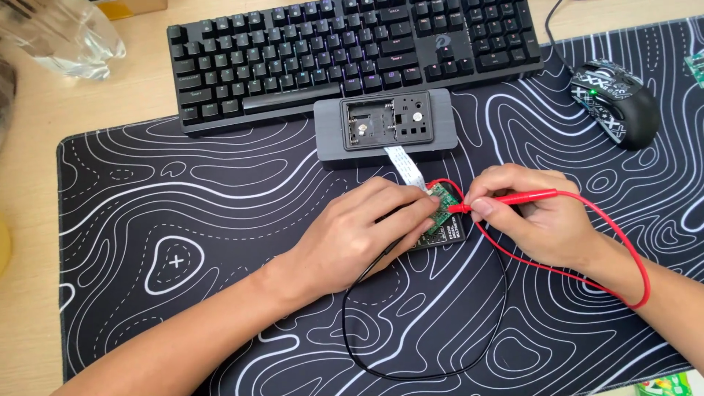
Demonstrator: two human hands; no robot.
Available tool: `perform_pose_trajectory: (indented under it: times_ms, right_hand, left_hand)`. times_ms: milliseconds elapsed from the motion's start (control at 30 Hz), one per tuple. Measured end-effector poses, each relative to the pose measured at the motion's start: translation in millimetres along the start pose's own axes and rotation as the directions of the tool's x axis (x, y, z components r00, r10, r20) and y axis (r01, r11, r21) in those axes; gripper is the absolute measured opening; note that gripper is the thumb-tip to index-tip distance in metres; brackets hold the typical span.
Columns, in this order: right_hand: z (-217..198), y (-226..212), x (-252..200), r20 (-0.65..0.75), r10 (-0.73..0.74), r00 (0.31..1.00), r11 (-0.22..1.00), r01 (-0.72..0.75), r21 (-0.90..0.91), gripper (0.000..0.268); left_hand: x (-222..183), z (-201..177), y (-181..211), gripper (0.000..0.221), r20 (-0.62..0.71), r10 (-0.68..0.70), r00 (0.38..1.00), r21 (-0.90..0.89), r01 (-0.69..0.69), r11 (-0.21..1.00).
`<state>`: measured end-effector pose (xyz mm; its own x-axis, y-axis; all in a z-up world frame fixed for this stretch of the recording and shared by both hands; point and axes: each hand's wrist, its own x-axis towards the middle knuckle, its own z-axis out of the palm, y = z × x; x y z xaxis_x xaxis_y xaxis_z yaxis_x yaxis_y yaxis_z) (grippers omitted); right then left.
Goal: Testing electrical components on a circuit board using multimeter probes
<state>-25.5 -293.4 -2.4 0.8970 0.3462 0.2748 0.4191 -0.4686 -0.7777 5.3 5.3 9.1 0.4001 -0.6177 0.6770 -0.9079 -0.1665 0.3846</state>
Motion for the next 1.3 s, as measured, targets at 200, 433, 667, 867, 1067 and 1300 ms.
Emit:
perform_pose_trajectory:
  times_ms: [200,433,667,867,1067,1300]
  right_hand:
    - [0,-3,0,-0.004,0.058,0.998,0.998,-0.058,-0.019,0.014]
    - [0,-9,4,-0.006,0.075,0.997,0.997,-0.075,-0.016,0.014]
    - [2,-6,3,-0.001,0.080,0.997,0.997,-0.080,0.010,0.015]
    - [1,-7,3,0.004,0.069,0.998,0.997,-0.069,0.022,0.015]
    - [1,-7,3,0.013,0.070,0.997,0.997,-0.070,0.014,0.017]
    - [2,-7,2,0.003,0.081,0.997,0.996,-0.082,0.026,0.015]
  left_hand:
    - [3,-4,1,0.015,0.026,-0.013,1.000,-0.019,0.014,1.000]
    - [6,-12,3,0.011,0.041,0.008,0.999,-0.011,-0.008,1.000]
    - [3,-15,3,0.014,0.072,0.000,0.997,0.013,-0.001,1.000]
    - [1,-17,3,0.014,0.080,0.007,0.997,0.006,-0.008,1.000]
    - [2,-19,2,0.016,0.088,0.014,0.996,0.000,-0.014,1.000]
    - [3,-17,3,0.014,0.083,0.008,0.997,0.008,-0.009,1.000]
